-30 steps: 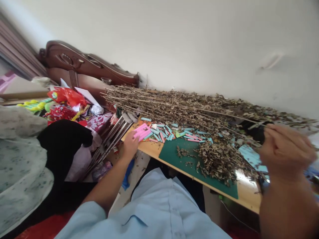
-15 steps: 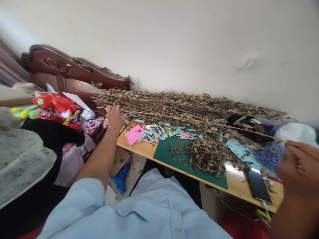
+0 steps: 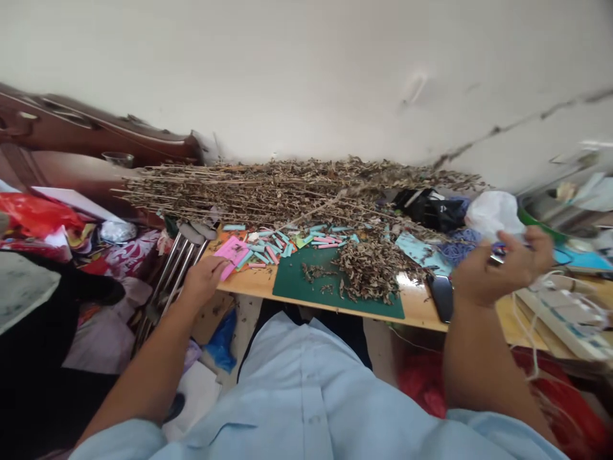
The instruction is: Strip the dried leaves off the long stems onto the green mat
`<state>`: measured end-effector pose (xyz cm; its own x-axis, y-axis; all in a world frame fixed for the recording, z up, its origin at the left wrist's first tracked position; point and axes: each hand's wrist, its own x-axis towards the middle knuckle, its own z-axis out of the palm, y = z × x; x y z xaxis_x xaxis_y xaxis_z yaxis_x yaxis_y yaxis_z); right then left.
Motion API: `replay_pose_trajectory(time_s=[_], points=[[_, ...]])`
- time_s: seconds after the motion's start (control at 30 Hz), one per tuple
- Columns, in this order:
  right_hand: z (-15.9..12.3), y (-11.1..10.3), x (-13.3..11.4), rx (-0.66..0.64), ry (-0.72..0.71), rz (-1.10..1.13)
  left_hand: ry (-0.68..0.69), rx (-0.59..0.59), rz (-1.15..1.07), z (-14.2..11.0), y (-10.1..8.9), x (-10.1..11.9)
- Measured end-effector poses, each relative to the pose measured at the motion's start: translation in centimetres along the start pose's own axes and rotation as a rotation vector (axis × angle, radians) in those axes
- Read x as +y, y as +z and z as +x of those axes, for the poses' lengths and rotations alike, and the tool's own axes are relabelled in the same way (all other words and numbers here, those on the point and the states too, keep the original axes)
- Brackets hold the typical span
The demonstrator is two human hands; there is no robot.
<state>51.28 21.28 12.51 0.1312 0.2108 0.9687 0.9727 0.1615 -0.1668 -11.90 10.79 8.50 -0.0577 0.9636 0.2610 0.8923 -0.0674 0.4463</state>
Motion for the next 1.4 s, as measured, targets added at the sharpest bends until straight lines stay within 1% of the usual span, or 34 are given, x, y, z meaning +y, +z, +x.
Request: replay_pose_trajectory(time_s=[0.03,0.07,0.1,0.17,0.23,0.27,0.3,0.37,0.43,0.53,0.6,0.67,0.73,0.83,0.93,1.03,1.17,1.3,1.4], points=[[-1.0,-0.2,-2.2,-0.033,0.068,0.09,-0.033,-0.024,-0.077,-1.0,0.6,1.7],[-2.1,-0.5,-4.8,-0.122,0.129,0.188,-0.071,-0.045,-0.163,-1.9,1.4,3.5],[-3.3,-0.8,-7.6,-0.277,0.213,0.306,-0.105,-0.071,-0.256,-2.8,2.2,5.2],[-5.9,-1.8,-13.4,-0.639,0.424,0.585,-0.125,-0.159,-0.41,-4.3,4.0,8.3],[-8.5,-2.8,-18.5,-1.007,0.641,0.855,-0.156,-0.27,-0.514,-5.2,6.0,10.7],[-9.7,-3.2,-20.7,-1.167,0.731,0.985,-0.178,-0.305,-0.563,-5.6,6.9,11.6],[-10.8,-3.5,-22.5,-1.274,0.821,1.089,-0.2,-0.322,-0.616,-5.8,7.9,12.4],[-12.7,-3.9,-25.1,-1.417,1.006,1.237,-0.231,-0.348,-0.709,-6.0,9.4,13.5],[-14.1,-4.0,-26.4,-1.446,1.153,1.302,-0.237,-0.383,-0.753,-6.2,10.5,14.4],[-15.0,-4.0,-26.9,-1.413,1.298,1.315,-0.221,-0.428,-0.745,-6.3,11.3,15.5],[-15.1,-4.0,-26.9,-1.381,1.346,1.294,-0.2,-0.432,-0.73,-6.3,11.4,16.0],[-15.0,-3.9,-26.8,-1.373,1.364,1.269,-0.17,-0.423,-0.709,-6.4,11.5,16.2],[-14.6,-3.7,-26.6,-1.371,1.393,1.246,-0.144,-0.412,-0.672,-6.5,11.6,16.3],[-13.7,-3.1,-25.8,-1.304,1.447,1.219,-0.132,-0.414,-0.611,-6.7,11.5,16.0],[-12.3,-2.2,-24.4,-1.224,1.451,1.182,-0.122,-0.425,-0.58,-7.1,11.4,15.5],[-11.0,-1.1,-22.7,-1.172,1.443,1.137,-0.123,-0.422,-0.544,-7.7,11.2,14.8],[-9.5,0.1,-20.7,-1.104,1.453,1.119,-0.124,-0.401,-0.497,-8.7,11.1,13.4],[-7.9,0.8,-19.1,-1.031,1.461,1.12,-0.188,-0.38,-0.452,-10.2,10.7,11.4],[-6.8,1.2,-18.1,-0.976,1.463,1.112,-0.258,-0.363,-0.396,-11.8,10.5,9.5]])
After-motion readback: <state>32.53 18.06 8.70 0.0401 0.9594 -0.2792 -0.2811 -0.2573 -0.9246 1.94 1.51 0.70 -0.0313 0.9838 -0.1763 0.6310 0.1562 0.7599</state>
